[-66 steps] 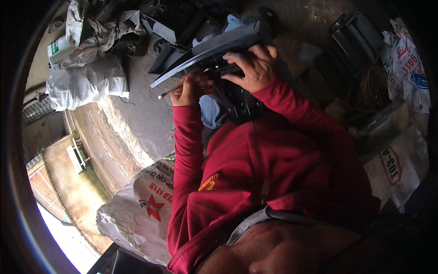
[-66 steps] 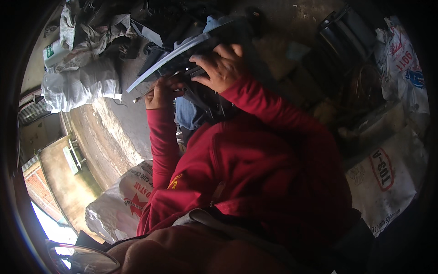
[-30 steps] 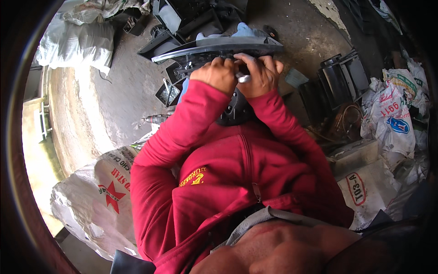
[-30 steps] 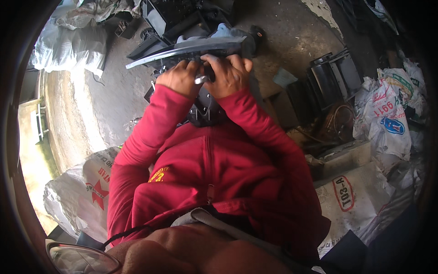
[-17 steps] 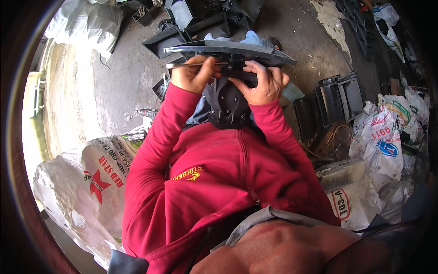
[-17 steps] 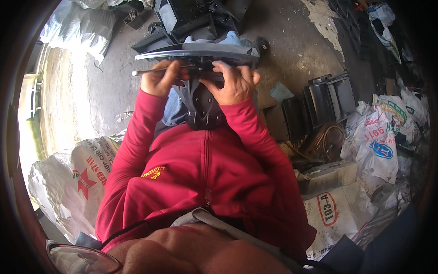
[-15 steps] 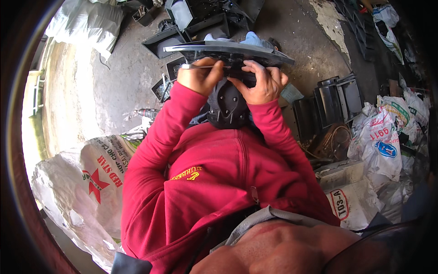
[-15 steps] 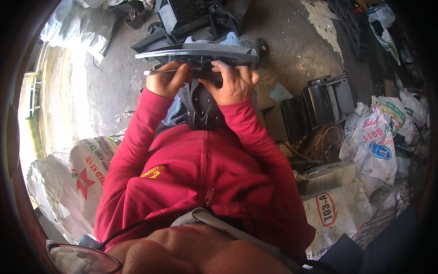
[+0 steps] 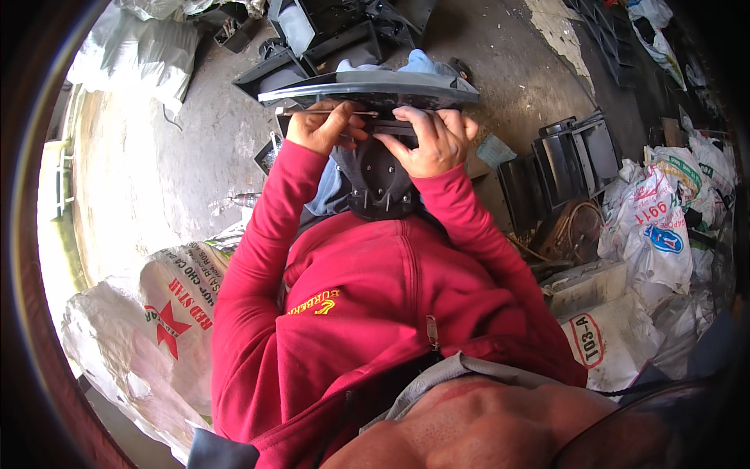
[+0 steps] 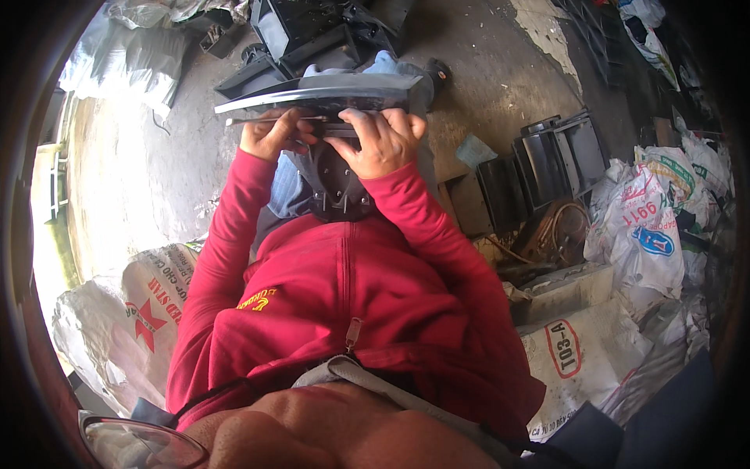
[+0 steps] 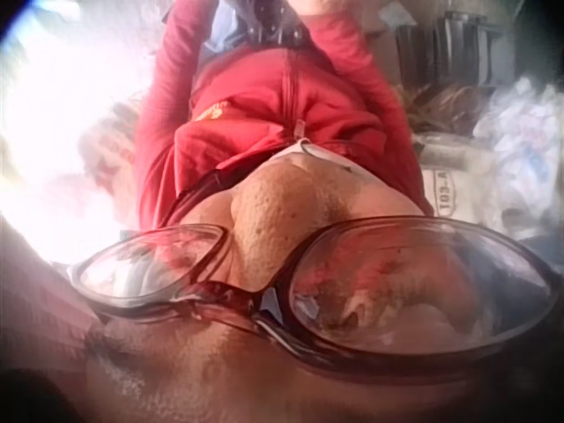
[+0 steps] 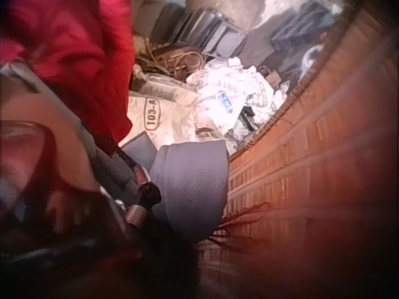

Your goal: The person assembles a metal component by inserting bolts and tightening them with a wrench. They reposition the part on their lap and continue fastening multiple bolts to secure the assembly.

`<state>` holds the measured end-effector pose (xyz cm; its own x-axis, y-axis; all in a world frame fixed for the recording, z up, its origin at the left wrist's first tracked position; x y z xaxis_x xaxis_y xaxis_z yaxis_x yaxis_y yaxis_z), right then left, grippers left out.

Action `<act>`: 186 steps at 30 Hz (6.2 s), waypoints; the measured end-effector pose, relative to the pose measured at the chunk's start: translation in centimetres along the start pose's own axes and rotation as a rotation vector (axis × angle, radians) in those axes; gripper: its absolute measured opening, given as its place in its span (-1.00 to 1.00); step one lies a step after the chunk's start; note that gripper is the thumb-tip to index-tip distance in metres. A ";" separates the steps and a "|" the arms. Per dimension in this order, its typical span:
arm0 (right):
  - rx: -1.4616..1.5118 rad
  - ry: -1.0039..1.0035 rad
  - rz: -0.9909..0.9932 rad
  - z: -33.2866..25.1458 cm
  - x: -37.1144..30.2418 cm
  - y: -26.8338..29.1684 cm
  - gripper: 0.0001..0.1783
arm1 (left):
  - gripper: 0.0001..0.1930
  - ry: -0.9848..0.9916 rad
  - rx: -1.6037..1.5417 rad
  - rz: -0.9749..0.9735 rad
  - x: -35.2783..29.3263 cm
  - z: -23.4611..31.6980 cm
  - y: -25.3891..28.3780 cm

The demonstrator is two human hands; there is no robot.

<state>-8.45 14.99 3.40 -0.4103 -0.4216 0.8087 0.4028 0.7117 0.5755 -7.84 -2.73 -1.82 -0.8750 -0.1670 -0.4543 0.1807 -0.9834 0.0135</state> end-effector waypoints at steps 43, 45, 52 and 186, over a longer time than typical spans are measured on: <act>0.003 -0.043 -0.035 0.8 0.3 0.3 -0.59 | -0.86 -0.577 0.771 0.266 -3.1 6.0 -3.2; 0.001 -0.044 -0.047 0.8 0.0 0.3 -0.59 | -0.85 -0.471 0.655 0.204 -2.5 5.3 -2.5; 0.050 -0.034 0.046 0.9 -0.6 0.8 -0.58 | -0.86 -0.704 0.847 0.320 -4.5 6.7 -5.0; 0.028 -0.048 0.082 1.7 -1.2 0.1 -0.53 | -0.81 -0.365 0.291 0.065 -2.8 4.4 -1.9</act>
<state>-9.32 16.54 2.29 -0.4159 -0.3340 0.8459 0.4142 0.7585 0.5032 -7.72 -0.73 3.32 -0.9763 -0.1912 -0.1018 0.1525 -0.9404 0.3040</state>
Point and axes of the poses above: each hand's wrist, its own x-axis towards the middle knuckle, its own y-axis out of the back of the hand, z = x × y, the point moved 10 cm from there along x, towards the middle knuckle, and after that the axes turned 15 degrees about y, right-handed, at the moved point
